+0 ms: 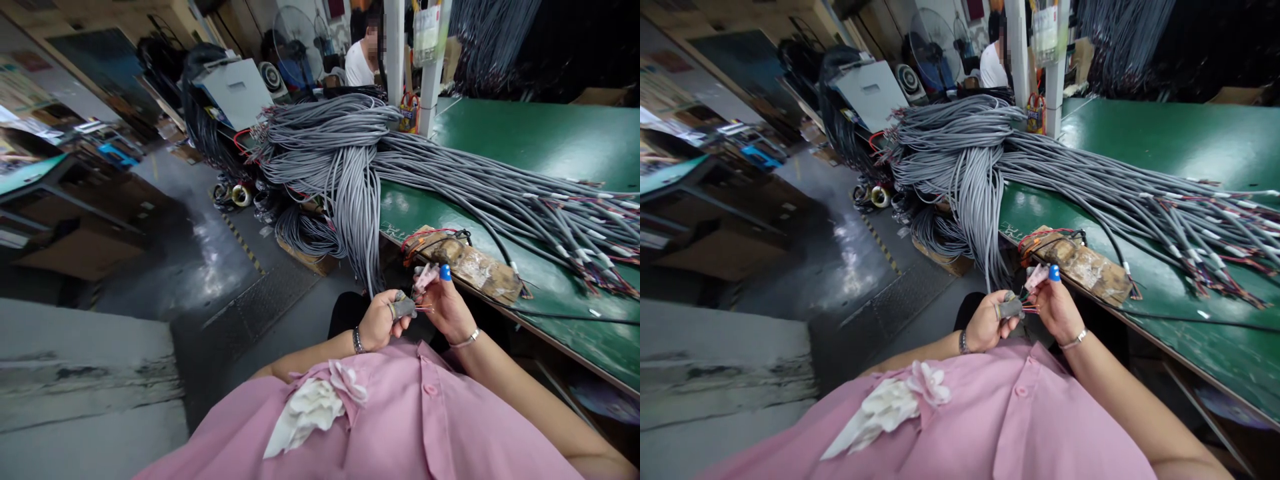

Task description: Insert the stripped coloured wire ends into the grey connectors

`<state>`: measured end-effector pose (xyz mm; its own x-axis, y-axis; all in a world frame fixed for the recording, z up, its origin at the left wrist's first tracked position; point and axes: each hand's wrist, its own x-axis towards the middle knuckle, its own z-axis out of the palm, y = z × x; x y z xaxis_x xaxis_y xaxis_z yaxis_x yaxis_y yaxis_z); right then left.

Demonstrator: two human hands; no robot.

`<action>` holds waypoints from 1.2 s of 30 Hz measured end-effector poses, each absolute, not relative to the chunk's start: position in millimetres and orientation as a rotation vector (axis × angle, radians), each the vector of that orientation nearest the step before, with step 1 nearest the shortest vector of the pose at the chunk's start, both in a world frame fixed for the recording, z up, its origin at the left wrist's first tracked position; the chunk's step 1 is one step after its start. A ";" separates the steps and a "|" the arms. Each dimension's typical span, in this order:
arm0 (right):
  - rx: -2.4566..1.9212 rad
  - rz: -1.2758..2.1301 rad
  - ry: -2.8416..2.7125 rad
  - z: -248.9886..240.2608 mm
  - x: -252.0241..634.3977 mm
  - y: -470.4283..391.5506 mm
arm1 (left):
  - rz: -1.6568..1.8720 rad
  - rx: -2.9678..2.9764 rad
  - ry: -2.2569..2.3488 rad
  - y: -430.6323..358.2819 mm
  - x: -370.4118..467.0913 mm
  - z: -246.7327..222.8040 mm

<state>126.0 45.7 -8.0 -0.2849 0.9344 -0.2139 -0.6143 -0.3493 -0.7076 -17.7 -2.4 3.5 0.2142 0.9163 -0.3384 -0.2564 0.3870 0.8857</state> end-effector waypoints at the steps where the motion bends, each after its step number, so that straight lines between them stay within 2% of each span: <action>1: -0.741 1.849 -0.601 -7.8 126.9 45.2 | 0.947 0.799 1.032 -4.0 -19.1 4.2; 11: -0.803 1.766 -0.670 -7.1 130.8 42.5 | 1.041 0.792 1.013 -3.5 -20.3 7.3; 17: -0.912 1.425 -0.803 -17.8 131.0 41.3 | 1.082 0.776 0.992 2.1 -13.5 12.3; 23: -0.737 1.812 -0.606 -15.5 124.8 50.1 | 1.105 0.773 1.027 3.7 -9.8 9.3; 36: -0.639 1.895 -0.462 -13.1 127.0 46.6 | 1.065 0.830 1.040 -4.7 -15.2 1.6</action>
<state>127.0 46.6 -13.1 -0.3218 0.9207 -0.2209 -0.7157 -0.3893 -0.5798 -15.2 -4.7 1.6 0.1358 0.9560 -0.2601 -0.2825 0.2889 0.9147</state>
